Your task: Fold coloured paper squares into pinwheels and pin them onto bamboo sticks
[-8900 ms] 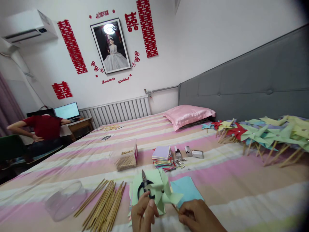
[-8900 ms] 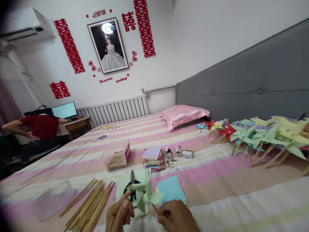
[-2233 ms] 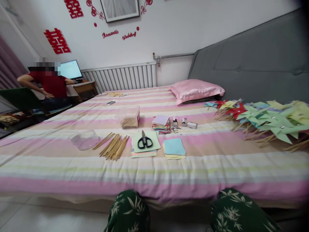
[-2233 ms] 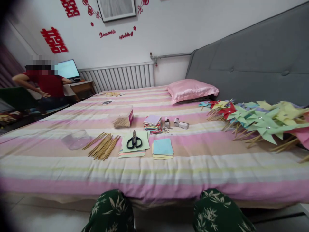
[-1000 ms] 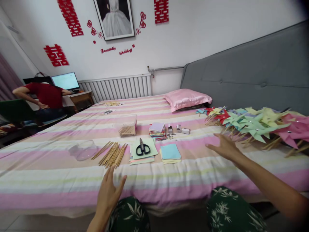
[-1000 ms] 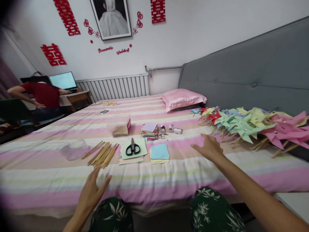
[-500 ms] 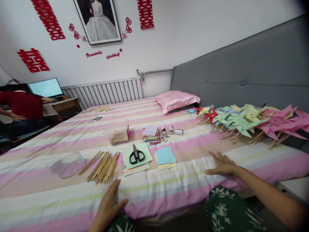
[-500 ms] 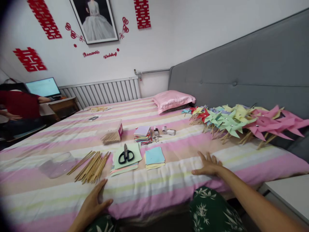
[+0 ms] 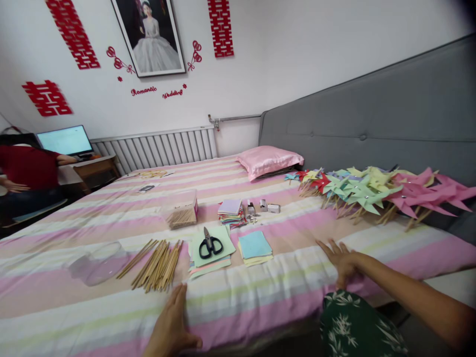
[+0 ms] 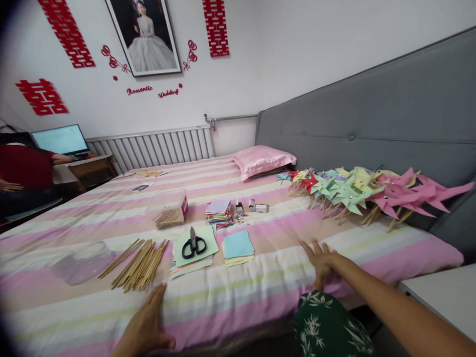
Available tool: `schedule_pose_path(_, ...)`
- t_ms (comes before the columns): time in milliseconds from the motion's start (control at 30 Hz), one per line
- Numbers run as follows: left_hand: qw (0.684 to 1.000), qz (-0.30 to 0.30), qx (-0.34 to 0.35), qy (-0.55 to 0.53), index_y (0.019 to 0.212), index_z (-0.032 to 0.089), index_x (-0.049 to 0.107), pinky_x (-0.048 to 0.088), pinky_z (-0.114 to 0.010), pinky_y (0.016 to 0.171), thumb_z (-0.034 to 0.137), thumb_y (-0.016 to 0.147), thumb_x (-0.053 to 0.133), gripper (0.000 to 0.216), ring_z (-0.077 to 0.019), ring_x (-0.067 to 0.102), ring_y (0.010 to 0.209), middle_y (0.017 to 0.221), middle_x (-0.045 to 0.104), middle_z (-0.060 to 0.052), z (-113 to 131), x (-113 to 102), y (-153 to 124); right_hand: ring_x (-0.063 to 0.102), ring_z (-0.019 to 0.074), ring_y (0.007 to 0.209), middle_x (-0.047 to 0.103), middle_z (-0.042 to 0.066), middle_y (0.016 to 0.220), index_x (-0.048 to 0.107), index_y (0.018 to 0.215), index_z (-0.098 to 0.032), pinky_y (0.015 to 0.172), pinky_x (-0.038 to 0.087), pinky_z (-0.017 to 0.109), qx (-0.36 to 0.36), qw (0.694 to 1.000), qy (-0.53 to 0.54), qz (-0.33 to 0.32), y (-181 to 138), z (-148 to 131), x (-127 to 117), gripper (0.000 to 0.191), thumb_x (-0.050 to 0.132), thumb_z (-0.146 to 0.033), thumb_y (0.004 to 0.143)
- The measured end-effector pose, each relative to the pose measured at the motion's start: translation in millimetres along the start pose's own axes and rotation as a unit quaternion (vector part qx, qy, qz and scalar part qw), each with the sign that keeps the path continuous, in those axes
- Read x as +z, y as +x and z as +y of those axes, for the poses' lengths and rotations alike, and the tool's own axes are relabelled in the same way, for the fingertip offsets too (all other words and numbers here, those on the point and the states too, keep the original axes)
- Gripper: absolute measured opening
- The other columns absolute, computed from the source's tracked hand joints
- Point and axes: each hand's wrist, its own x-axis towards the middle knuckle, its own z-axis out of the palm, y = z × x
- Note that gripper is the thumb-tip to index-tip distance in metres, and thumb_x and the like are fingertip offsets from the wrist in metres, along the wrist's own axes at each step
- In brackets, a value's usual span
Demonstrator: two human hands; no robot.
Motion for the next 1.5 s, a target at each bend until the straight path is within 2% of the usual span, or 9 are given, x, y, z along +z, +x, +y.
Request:
schedule_pose_path(133, 1.0, -0.008, -0.002, 0.023, 0.135, -0.008, 0.018, 0.015, -0.033, 0.109, 0.028, 0.038, 0.07, 0.116, -0.031, 0.013, 0.134, 0.145, 0.018, -0.026, 3, 5, -2, -0.014, 0.0511, 0.126, -0.016, 0.02, 0.146, -0.005, 0.141, -0.024, 0.096, 0.004, 0.065, 0.016, 1.0, -0.013, -0.005, 1, -6, 0, 0.154, 0.081, -0.033, 0.013)
schedule_pose_path(300, 0.997, -0.013, -0.002, 0.075, 0.136, -0.008, 0.014, 0.011, -0.034, 0.11, 0.031, 0.038, 0.068, 0.118, -0.0315, 0.006, 0.135, 0.147, 0.013, -0.025, 4, 11, -5, -0.013, 0.0444, 0.13, -0.018, 0.015, 0.147, -0.007, 0.14, -0.026, 0.1, 0.005, 0.059, 0.004, 1.0, -0.015, 0.02, -8, -5, 2, 0.147, 0.079, -0.04, 0.022)
schedule_pose_path(467, 0.997, -0.013, -0.003, 0.076, 0.135, -0.01, 0.014, 0.011, -0.036, 0.11, 0.031, 0.039, 0.068, 0.118, -0.0333, 0.008, 0.135, 0.146, 0.013, -0.028, 5, 12, -6, -0.012, 0.0428, 0.131, -0.016, 0.017, 0.147, -0.005, 0.141, -0.023, 0.101, 0.005, 0.056, 0.002, 0.999, -0.011, 0.042, -13, -6, 4, 0.145, 0.078, -0.042, 0.024)
schedule_pose_path(733, 0.997, -0.02, -0.014, 0.071, 0.136, -0.009, 0.011, 0.009, -0.035, 0.109, 0.029, 0.04, 0.066, 0.117, -0.0322, 0.006, 0.135, 0.147, 0.011, -0.026, 11, 5, -9, -0.016, 0.0427, 0.13, -0.017, 0.016, 0.147, -0.007, 0.141, -0.025, 0.1, 0.001, 0.059, -0.017, 0.999, -0.002, 0.045, -9, -1, 6, 0.144, 0.078, -0.044, 0.025)
schedule_pose_path(1200, 0.997, -0.021, -0.015, 0.079, 0.135, -0.01, 0.015, 0.01, -0.034, 0.109, 0.024, 0.041, 0.063, 0.111, -0.0318, 0.009, 0.135, 0.146, 0.015, -0.025, 12, 4, -8, -0.016, 0.0431, 0.13, -0.017, 0.018, 0.147, -0.004, 0.141, -0.022, 0.1, 0.001, 0.058, -0.006, 0.999, 0.007, 0.045, -9, -3, 7, 0.146, 0.08, -0.039, 0.023)
schedule_pose_path(1500, 0.996, -0.005, -0.003, 0.091, 0.134, -0.011, 0.015, 0.014, -0.037, 0.109, 0.02, 0.044, 0.057, 0.104, -0.0318, 0.012, 0.134, 0.146, 0.016, -0.026, 8, 9, -7, -0.017, 0.0425, 0.129, -0.018, 0.018, 0.146, -0.001, 0.141, -0.021, 0.1, -0.001, 0.057, -0.003, 0.997, 0.003, 0.071, -14, -5, 8, 0.142, 0.079, -0.038, 0.025)
